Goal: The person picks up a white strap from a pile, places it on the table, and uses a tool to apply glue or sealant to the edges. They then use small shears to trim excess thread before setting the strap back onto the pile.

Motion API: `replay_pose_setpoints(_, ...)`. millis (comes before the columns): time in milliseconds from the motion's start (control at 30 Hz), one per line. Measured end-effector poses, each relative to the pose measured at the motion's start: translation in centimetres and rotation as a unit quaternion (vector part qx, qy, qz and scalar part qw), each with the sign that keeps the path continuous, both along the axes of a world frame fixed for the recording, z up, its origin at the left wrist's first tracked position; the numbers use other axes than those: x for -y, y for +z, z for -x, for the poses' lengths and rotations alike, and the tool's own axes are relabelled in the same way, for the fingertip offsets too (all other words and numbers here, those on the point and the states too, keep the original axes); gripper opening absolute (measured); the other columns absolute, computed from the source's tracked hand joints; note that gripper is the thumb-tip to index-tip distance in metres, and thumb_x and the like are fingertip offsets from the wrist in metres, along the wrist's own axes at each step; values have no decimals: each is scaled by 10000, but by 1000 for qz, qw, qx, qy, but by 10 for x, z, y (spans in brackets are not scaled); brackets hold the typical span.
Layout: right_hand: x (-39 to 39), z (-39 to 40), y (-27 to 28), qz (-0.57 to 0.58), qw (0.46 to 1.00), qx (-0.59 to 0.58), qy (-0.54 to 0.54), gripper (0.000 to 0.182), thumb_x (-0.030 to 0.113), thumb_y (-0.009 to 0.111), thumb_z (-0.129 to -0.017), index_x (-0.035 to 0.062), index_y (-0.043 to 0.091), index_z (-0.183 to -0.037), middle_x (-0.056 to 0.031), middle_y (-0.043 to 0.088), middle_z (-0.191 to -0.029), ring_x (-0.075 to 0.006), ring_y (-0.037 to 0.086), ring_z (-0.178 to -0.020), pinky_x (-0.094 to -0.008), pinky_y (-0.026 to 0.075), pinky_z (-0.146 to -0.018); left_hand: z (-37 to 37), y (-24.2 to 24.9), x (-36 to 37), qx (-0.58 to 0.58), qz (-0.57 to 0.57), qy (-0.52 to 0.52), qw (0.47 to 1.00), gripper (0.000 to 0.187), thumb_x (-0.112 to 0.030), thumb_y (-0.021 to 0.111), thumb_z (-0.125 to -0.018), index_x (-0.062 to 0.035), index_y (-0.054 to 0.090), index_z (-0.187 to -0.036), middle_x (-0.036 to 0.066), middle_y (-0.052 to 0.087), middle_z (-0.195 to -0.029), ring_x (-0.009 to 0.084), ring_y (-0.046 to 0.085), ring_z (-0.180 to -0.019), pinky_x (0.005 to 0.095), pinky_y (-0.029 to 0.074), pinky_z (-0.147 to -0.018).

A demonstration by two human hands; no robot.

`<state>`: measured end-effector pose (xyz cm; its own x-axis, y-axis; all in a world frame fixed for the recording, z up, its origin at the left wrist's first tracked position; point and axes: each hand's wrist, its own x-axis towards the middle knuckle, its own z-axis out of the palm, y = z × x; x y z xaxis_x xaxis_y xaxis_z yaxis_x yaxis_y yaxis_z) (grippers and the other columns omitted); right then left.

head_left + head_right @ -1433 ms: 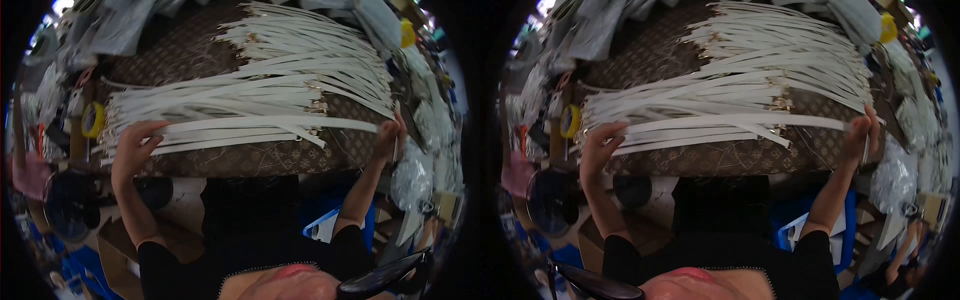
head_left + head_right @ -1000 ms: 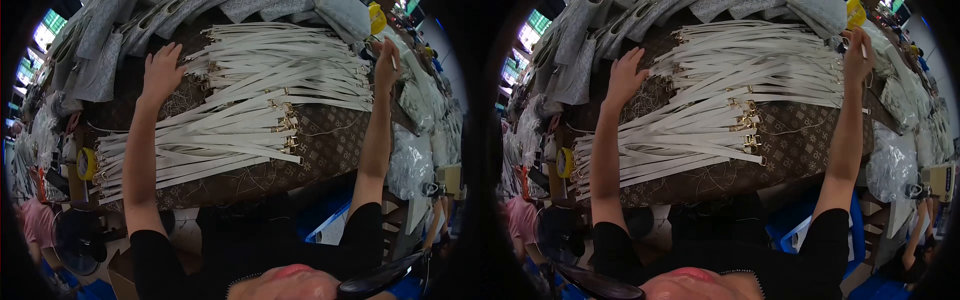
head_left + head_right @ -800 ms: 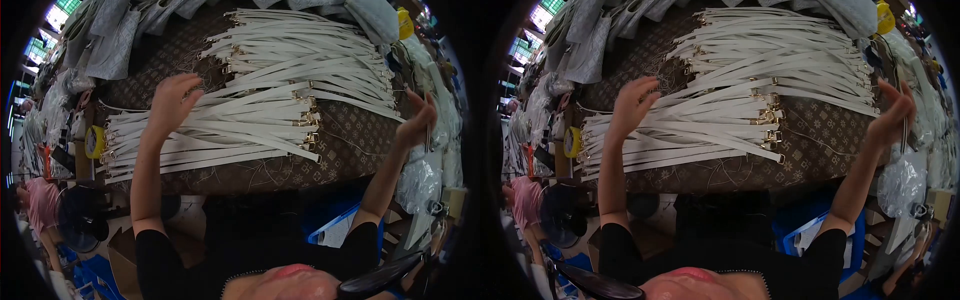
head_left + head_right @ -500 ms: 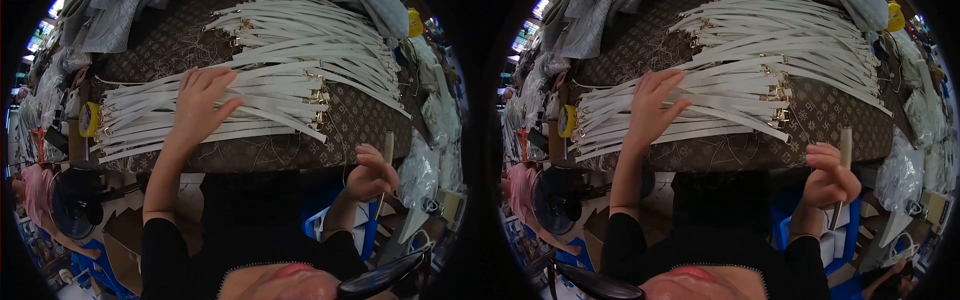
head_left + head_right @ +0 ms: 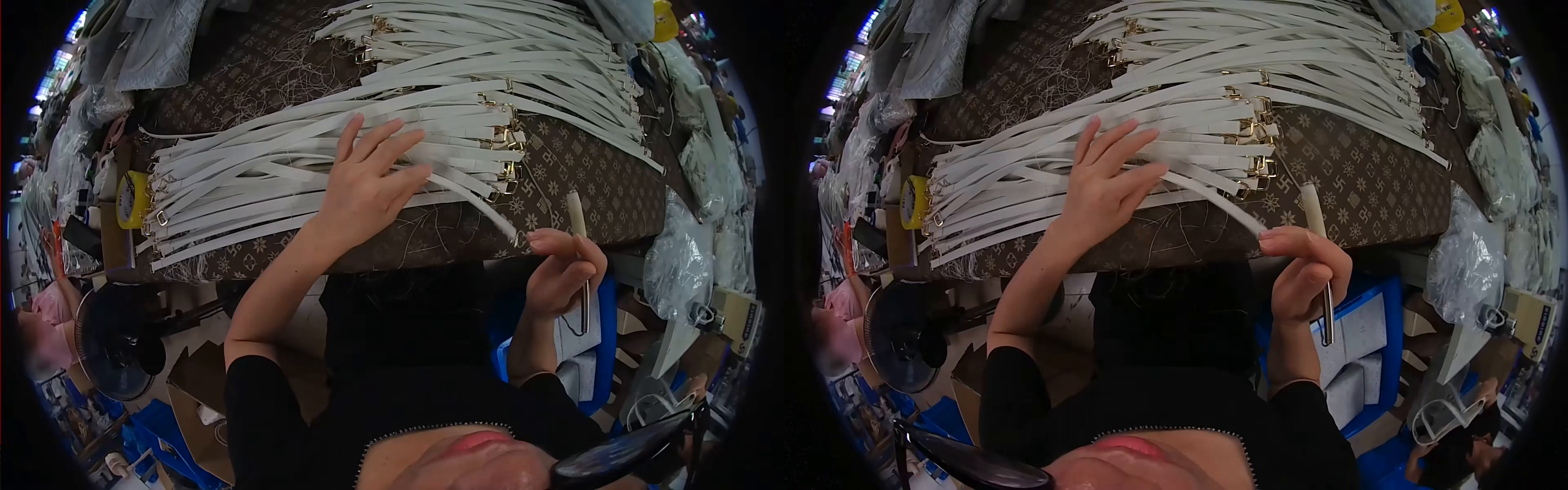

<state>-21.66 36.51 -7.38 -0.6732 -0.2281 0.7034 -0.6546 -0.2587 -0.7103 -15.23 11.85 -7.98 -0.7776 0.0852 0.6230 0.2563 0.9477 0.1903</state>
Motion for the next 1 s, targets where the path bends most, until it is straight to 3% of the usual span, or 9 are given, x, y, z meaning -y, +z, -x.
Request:
replay_pose_setpoints(67,8,0,0,-65,991,-58,-97,409,398,354,-992,22,465,-1108,-130,652,-767,-254,644,-699,-379,535,-728,-6,14,-4,-25,-16,2,1000,194,-128,704,-697,-153,653,-882,-7,625,-956,210,587,-1004,455,394,-971)
replay_pose_setpoints(133,14,4,8,-133,980,-84,-119,424,389,332,-999,4,463,-1121,-154,648,-806,-256,647,-728,-396,528,-755,-15,33,-20,36,-97,-28,994,217,-106,701,-684,-148,663,-893,-23,614,-819,158,614,-749,326,484,-731)
replay_pose_setpoints(233,19,-3,14,-193,970,-37,-144,458,389,334,-1002,-27,485,-1122,-185,654,-857,-249,658,-799,-376,519,-781,-17,50,-30,-88,11,-61,994,266,-96,707,-665,-146,676,-924,-38,578,-771,120,553,-616,256,422,-559)
replay_pose_setpoints(300,12,-8,18,-103,954,280,40,459,378,343,-1003,-36,494,-1132,-169,658,-829,-234,656,-812,-338,515,-773,-17,50,-32,-114,17,-71,991,304,-83,714,-644,-136,693,-942,-11,578,-803,136,538,-655,259,413,-568)
replay_pose_setpoints(567,30,-31,22,-120,950,287,-8,398,331,351,-1011,-10,518,-1132,-67,606,-683,-111,557,-593,-220,432,-585,-15,36,-41,-197,-49,-45,978,379,-103,723,-627,-160,714,-1002,-14,528,-792,132,505,-625,251,407,-573)
replay_pose_setpoints(633,22,-34,16,-117,956,266,-25,391,335,362,-1008,-6,529,-1104,-5,508,-600,-57,423,-509,-202,345,-510,-17,35,-40,-218,-29,-27,975,420,-109,724,-618,-165,704,-1034,-12,511,-788,132,491,-615,253,407,-561)
replay_pose_setpoints(700,17,-22,17,-111,978,3,-178,405,350,357,-1008,-12,520,-1085,16,435,-554,-46,351,-480,-198,294,-470,-30,43,-25,-170,3,-9,985,444,-107,719,-614,-168,695,-1053,-9,501,-785,133,489,-613,257,406,-546)
replay_pose_setpoints(800,-7,5,21,-39,950,-176,-254,408,340,295,-1019,-26,465,-1082,-4,416,-510,-66,327,-426,-217,283,-402,-72,53,17,-76,88,37,992,451,-95,724,-634,-190,679,-1072,-3,480,-764,138,492,-611,259,399,-503)
replay_pose_setpoints(1000,-26,21,14,-70,932,-238,-265,424,388,306,-1007,-4,468,-1030,-32,455,-496,-91,381,-394,-222,314,-372,-162,71,79,-52,224,150,962,352,-84,676,-724,-231,667,-1043,1,536,-830,173,526,-647,286,421,-548)
